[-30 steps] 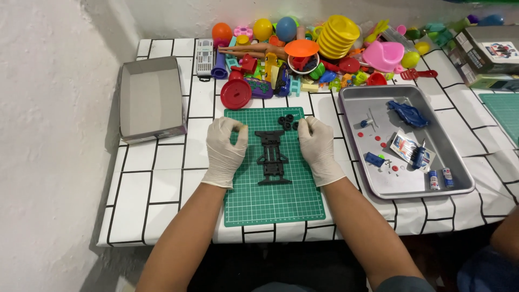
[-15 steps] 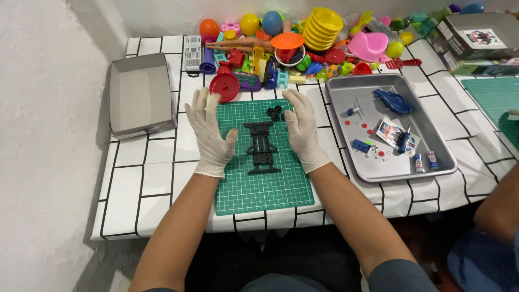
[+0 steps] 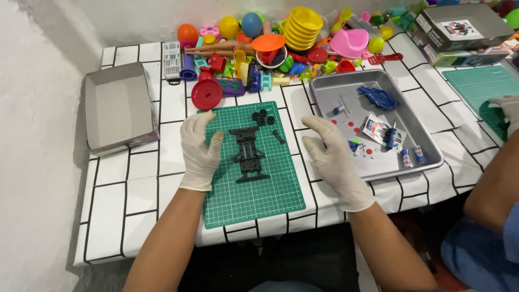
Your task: The person assembles a black plastic toy chassis on a green cutting mat. They attach small black wheels and other components to the frame, picking up parts from a nearby metal tray and placing them onto the main structure.
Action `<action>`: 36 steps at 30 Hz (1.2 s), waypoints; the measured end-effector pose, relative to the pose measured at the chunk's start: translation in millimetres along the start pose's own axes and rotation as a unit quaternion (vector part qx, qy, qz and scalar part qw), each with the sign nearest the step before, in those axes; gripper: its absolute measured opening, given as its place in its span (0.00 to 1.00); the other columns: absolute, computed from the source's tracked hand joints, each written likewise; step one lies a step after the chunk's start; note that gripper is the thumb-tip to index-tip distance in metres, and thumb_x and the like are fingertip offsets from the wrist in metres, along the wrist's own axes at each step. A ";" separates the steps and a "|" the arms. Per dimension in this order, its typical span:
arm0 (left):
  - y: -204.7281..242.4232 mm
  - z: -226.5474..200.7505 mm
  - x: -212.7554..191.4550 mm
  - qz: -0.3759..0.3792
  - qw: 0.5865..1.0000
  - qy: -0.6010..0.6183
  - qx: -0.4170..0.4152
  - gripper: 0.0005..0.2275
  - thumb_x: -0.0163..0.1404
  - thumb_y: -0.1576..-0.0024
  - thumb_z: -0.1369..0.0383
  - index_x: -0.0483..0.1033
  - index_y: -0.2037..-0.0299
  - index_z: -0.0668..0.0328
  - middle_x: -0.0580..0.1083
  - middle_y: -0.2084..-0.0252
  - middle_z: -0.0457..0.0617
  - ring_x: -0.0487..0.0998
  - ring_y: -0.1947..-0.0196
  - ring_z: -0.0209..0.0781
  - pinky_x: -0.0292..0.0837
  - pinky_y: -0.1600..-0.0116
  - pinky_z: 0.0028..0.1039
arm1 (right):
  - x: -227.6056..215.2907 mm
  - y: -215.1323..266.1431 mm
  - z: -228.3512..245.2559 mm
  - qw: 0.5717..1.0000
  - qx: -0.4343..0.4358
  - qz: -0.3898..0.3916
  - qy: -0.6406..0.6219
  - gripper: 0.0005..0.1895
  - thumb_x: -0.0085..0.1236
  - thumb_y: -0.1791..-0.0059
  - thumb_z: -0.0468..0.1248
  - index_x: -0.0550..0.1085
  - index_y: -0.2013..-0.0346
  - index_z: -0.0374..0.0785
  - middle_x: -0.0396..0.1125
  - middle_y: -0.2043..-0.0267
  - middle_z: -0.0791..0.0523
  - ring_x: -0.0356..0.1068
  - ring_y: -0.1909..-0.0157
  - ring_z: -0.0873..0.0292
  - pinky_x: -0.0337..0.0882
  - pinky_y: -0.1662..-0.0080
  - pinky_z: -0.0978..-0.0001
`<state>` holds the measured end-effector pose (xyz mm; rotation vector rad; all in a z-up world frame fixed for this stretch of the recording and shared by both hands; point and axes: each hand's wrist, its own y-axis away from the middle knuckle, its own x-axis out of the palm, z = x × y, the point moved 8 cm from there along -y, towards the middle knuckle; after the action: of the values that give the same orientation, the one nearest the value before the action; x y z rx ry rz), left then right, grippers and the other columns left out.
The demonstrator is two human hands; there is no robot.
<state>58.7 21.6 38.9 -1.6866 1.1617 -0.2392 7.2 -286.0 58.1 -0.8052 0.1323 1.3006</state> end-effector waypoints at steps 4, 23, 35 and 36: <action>2.9 7.0 -4.6 -0.018 0.996 0.074 -0.037 0.16 0.44 0.36 0.49 0.78 0.65 0.48 0.70 0.71 0.40 0.75 0.63 0.40 0.71 0.50 0.31 | -57.9 -7.7 -44.2 0.991 0.123 -0.031 0.036 0.12 0.64 0.49 0.40 0.82 0.53 0.60 0.77 0.53 0.66 0.73 0.43 0.65 0.68 0.38 0.70; -10.2 -4.4 9.4 0.038 0.996 -0.063 -0.054 0.45 0.20 0.44 0.28 0.42 0.22 0.47 0.41 0.21 0.59 0.34 0.21 0.57 0.20 0.24 0.47 | -70.7 -52.3 -82.5 0.877 0.263 0.222 0.335 0.16 0.58 0.49 0.39 0.80 0.46 0.50 0.75 0.44 0.57 0.72 0.40 0.47 0.73 0.42 0.48; 0.4 20.1 13.0 0.022 0.999 -0.018 -0.042 0.28 0.31 0.38 0.40 0.72 0.43 0.50 0.70 0.52 0.46 0.70 0.43 0.44 0.45 0.27 0.42 | -57.8 -80.8 -143.1 0.875 0.166 0.197 0.411 0.14 0.61 0.50 0.41 0.80 0.50 0.53 0.76 0.50 0.61 0.73 0.43 0.53 0.75 0.45 0.54; 0.0 20.7 11.7 0.007 0.999 0.002 -0.031 0.23 0.35 0.37 0.43 0.76 0.51 0.48 0.73 0.62 0.42 0.75 0.53 0.41 0.57 0.30 0.39 | -56.4 -83.1 -137.1 0.877 0.152 0.198 0.411 0.16 0.61 0.51 0.40 0.79 0.47 0.52 0.75 0.48 0.60 0.73 0.42 0.54 0.75 0.45 0.56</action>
<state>77.9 25.4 25.4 -1.7312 1.1942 -0.1985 111.2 -416.3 25.1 -1.0438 1.2078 1.1845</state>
